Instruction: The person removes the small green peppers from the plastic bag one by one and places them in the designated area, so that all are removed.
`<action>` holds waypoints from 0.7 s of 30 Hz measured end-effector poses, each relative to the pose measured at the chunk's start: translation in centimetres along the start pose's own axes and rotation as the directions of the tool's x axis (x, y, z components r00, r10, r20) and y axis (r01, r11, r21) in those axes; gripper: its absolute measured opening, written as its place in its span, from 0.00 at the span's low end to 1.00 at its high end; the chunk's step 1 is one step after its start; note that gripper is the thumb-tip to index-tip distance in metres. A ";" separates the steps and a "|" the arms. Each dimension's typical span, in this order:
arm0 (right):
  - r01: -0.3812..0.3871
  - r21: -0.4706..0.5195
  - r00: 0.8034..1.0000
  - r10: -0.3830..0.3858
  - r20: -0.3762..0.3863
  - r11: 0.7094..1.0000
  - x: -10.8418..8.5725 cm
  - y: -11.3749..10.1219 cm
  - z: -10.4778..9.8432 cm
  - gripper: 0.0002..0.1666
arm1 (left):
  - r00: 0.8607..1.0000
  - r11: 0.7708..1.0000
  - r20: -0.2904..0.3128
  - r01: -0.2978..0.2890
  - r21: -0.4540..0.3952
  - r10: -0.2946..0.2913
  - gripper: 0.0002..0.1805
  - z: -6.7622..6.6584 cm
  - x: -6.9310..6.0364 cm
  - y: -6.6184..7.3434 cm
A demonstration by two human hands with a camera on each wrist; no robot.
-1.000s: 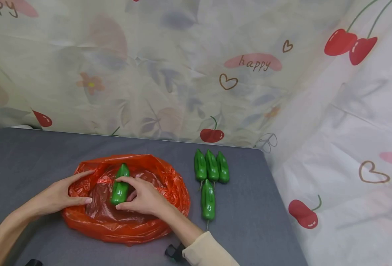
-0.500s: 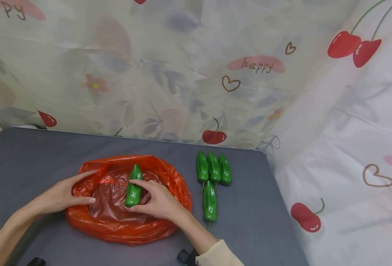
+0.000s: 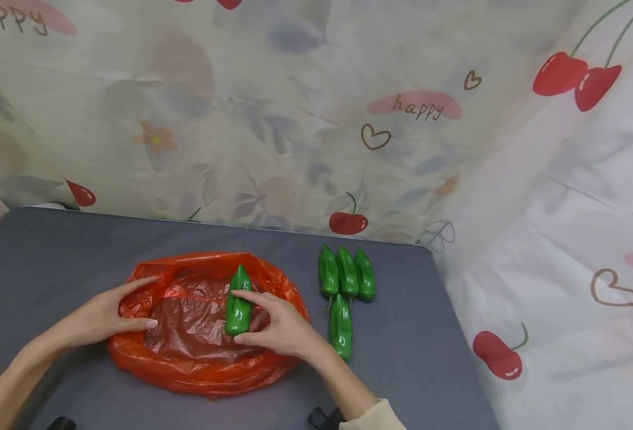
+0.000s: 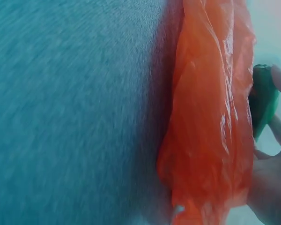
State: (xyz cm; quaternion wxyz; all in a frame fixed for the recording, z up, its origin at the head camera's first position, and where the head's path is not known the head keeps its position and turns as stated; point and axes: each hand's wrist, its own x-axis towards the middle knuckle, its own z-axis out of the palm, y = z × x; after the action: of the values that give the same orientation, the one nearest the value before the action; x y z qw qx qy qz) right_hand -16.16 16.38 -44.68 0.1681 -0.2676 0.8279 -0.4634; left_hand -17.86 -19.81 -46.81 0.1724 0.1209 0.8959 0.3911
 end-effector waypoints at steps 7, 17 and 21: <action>-0.053 0.041 0.998 0.055 -0.032 0.998 -1.4 0.1 -1.3 0.43 | 1.000 1.000 -0.007 -0.003 -0.009 0.003 0.53 0.0 0.1 0.1; -0.072 0.051 0.996 0.075 -0.056 0.996 -3.1 0.7 -2.3 0.44 | 1.000 0.999 0.006 0.014 -0.039 -0.014 0.53 0.1 -0.1 0.1; -0.062 0.047 0.995 0.065 -0.072 0.997 -4.1 1.1 -2.7 0.44 | 1.000 1.000 -0.006 0.016 -0.012 -0.016 0.53 0.2 0.0 0.2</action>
State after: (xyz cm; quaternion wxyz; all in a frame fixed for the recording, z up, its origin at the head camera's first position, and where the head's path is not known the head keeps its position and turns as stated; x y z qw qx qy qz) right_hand -14.66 21.13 -44.10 0.1583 -0.2201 0.8310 -0.4857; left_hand -17.79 -19.57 -46.81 0.1733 0.1115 0.8951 0.3954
